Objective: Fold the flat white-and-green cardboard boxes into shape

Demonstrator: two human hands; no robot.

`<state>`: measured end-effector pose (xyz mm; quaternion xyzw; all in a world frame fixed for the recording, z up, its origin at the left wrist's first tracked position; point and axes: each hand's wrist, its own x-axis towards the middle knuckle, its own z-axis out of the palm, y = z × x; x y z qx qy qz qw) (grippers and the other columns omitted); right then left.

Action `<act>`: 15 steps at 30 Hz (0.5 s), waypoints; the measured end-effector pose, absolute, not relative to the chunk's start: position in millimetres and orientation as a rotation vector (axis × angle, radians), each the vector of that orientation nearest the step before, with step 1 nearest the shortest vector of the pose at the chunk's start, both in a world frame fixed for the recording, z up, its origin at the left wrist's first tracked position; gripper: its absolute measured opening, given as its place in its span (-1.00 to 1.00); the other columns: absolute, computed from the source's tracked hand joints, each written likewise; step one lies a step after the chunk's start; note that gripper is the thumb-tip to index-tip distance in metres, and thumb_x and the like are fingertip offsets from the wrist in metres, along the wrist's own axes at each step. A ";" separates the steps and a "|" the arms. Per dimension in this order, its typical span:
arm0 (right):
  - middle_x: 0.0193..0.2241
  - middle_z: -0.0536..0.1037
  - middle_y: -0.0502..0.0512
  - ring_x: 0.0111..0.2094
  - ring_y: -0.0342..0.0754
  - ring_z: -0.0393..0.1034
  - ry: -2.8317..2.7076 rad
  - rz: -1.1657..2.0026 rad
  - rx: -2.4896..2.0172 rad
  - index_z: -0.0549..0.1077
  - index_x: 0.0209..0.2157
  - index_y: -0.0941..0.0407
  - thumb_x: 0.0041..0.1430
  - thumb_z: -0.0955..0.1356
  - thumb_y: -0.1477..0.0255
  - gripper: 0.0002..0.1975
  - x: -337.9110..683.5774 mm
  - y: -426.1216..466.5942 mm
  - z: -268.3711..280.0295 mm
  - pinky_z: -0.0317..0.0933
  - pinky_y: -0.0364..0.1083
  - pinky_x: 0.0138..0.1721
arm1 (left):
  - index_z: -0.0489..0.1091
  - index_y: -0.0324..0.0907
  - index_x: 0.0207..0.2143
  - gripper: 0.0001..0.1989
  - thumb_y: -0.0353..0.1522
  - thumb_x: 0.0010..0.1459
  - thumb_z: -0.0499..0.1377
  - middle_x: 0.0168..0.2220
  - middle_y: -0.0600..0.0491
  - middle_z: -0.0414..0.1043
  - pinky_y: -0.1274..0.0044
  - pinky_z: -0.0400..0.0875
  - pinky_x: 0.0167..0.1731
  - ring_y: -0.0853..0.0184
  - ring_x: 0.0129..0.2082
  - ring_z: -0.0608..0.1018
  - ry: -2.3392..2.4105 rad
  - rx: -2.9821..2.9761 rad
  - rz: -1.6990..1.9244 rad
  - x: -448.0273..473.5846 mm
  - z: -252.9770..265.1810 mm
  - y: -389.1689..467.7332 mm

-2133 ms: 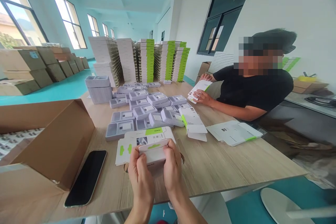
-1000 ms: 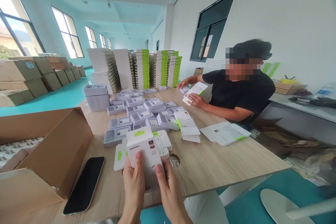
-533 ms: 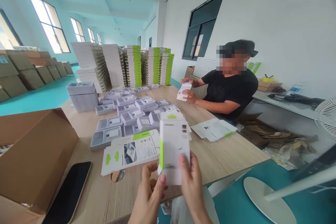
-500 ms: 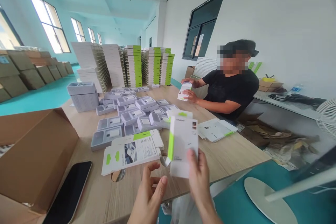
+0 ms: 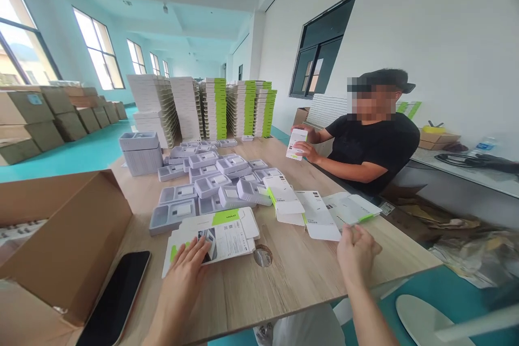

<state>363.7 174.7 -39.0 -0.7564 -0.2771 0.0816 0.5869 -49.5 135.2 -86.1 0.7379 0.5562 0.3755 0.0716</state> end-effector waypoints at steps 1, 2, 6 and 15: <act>0.26 0.36 0.48 0.16 0.30 0.40 -0.666 0.168 -1.750 0.37 0.23 0.21 0.43 0.33 0.16 -0.48 351.5 166.8 -41.4 0.32 0.33 0.15 | 0.61 0.10 0.11 -0.59 -0.40 0.29 0.19 0.20 -0.02 0.61 0.11 0.50 0.23 0.00 0.21 0.62 1.650 2.267 1.108 -52.7 -87.2 131.5; 0.25 0.34 0.58 0.13 0.34 0.40 -0.724 0.180 -1.726 0.37 0.22 0.27 0.41 0.29 0.10 -0.42 337.1 158.7 -42.9 0.31 0.34 0.13 | 0.60 0.13 0.14 -0.57 -0.41 0.30 0.17 0.21 0.02 0.59 0.15 0.53 0.21 0.03 0.21 0.62 1.621 2.313 1.088 -54.6 -88.3 126.5; -0.04 0.63 0.33 -0.01 0.27 0.53 -1.255 0.503 -1.504 0.62 -0.13 0.06 0.26 0.30 -0.09 -0.46 267.5 128.8 -39.1 0.44 0.17 0.02 | 0.62 0.25 0.07 -0.53 -0.45 0.30 0.14 0.19 0.11 0.60 0.00 0.40 0.29 0.00 0.29 0.55 1.477 2.467 1.108 -49.1 -89.8 102.7; -0.15 0.72 0.21 -0.18 0.16 0.66 -1.521 1.103 -1.284 0.58 0.07 0.07 0.31 0.36 -0.05 -0.46 191.2 98.5 -26.9 0.52 0.06 -0.16 | 0.69 0.19 -0.11 -0.71 -0.38 0.36 0.20 0.35 0.08 0.46 -0.01 0.14 0.43 0.00 0.50 0.23 1.554 1.736 1.835 -8.0 -67.9 73.0</act>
